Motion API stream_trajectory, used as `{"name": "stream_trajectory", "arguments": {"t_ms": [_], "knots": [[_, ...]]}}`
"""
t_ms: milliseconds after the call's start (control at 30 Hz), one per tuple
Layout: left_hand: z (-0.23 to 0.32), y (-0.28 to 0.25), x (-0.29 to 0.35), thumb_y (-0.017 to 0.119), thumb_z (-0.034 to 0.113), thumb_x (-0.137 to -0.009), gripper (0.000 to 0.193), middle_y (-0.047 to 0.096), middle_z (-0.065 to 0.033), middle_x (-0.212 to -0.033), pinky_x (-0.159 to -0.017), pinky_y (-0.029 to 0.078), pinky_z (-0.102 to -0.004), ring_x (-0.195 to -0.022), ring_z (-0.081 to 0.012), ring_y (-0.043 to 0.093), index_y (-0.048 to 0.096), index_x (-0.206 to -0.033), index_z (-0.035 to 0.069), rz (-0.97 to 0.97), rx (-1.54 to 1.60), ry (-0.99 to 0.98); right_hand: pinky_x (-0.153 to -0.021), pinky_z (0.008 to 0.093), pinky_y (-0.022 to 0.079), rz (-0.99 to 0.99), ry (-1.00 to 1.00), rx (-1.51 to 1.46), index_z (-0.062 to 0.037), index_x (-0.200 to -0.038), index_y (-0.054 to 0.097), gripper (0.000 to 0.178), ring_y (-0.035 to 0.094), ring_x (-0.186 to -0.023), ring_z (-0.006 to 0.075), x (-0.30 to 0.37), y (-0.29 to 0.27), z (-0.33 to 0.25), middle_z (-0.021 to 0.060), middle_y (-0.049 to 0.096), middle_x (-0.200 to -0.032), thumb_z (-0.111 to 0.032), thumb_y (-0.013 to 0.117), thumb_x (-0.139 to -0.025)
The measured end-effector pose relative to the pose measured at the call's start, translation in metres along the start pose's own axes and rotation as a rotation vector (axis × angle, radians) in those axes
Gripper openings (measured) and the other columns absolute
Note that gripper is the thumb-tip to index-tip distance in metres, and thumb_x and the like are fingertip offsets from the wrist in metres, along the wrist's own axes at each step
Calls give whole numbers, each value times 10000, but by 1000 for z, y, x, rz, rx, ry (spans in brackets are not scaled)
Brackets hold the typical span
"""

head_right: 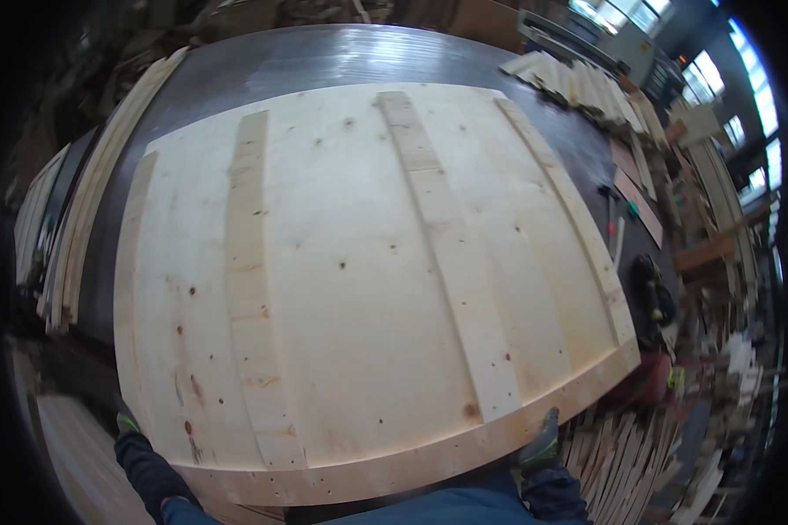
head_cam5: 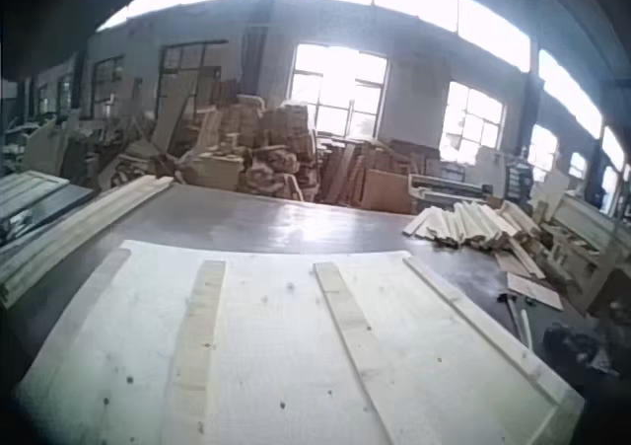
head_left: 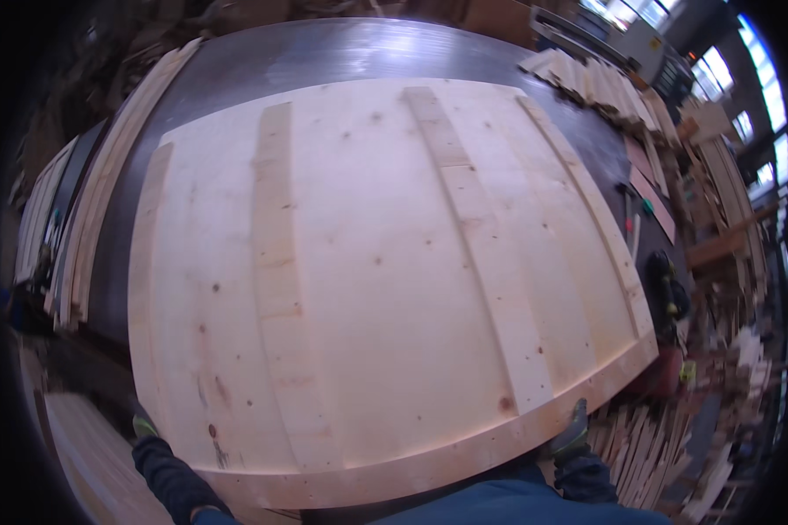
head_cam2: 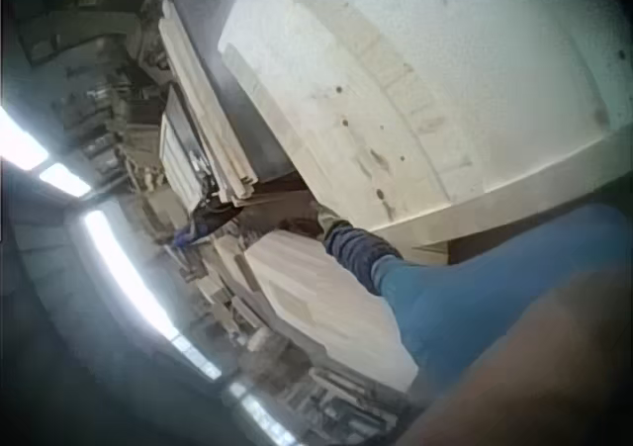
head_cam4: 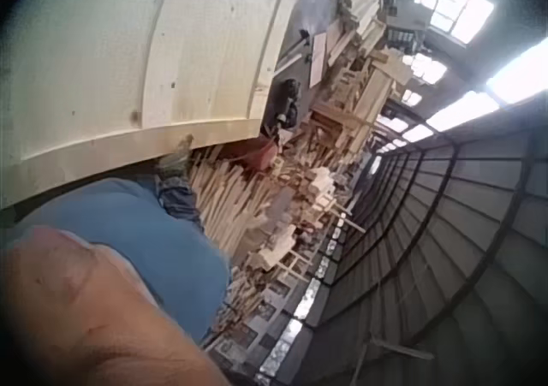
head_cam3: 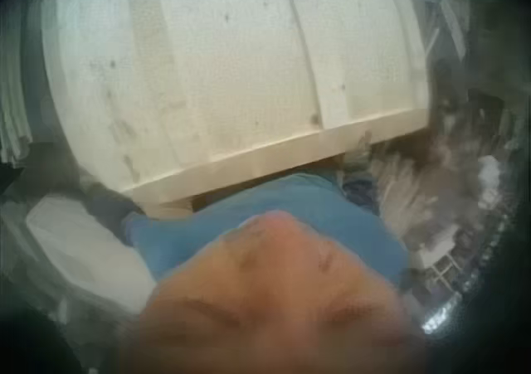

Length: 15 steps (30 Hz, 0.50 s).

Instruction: Aligning wooden slats on a plywood base and securing them with a pneumatic nail gun to build a panel.

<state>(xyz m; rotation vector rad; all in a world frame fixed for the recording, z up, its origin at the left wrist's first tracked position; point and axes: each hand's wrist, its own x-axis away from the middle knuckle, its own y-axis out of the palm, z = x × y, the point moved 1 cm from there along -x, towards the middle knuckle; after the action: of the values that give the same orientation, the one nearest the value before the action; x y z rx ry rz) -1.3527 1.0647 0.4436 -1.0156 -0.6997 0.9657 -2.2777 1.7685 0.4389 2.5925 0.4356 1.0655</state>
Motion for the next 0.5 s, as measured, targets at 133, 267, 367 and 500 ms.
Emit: {"name": "stream_trajectory", "arguments": {"t_ms": [133, 267, 367, 500], "knots": [[38, 100, 43, 659, 608, -1229, 842, 639, -191, -1877, -1445, 449, -657, -1701, -403, 628, 600, -1849, 40, 82, 346, -371, -1424, 640, 510, -35, -69, 141, -128, -1922, 490, 925, 645, -1674, 423, -69, -24, -31, 175, 622, -1877, -784, 536, -1272], [91, 100, 142, 591, 663, -1256, 870, 639, -189, -1875, -1448, 457, -640, -1697, -392, 630, 577, -1865, 41, 203, 665, -644, -1405, 581, 549, -87, -129, 146, -42, -1893, 521, 905, 688, -1629, 418, -153, -39, -109, 180, 657, -1842, -725, 535, -1299], [119, 140, 263, 539, 705, -1277, 895, 639, -188, -1873, -1449, 463, -627, -1694, -384, 632, 561, -1877, 42, 293, 945, -783, -1382, 590, 566, -91, -144, 274, -42, -1886, 532, 898, 706, -1603, 419, -203, -27, -161, 190, 681, -1807, -722, 534, -1300], [179, 162, 554, 471, 760, -1304, 931, 639, -186, -1870, -1451, 471, -610, -1689, -373, 634, 538, -1893, 42, 418, 1238, -901, -1240, 480, 659, -310, -193, 413, 54, -1758, 642, 767, 778, -1420, 303, -259, 31, -129, 187, 804, -1567, -591, 558, -1352]]}}
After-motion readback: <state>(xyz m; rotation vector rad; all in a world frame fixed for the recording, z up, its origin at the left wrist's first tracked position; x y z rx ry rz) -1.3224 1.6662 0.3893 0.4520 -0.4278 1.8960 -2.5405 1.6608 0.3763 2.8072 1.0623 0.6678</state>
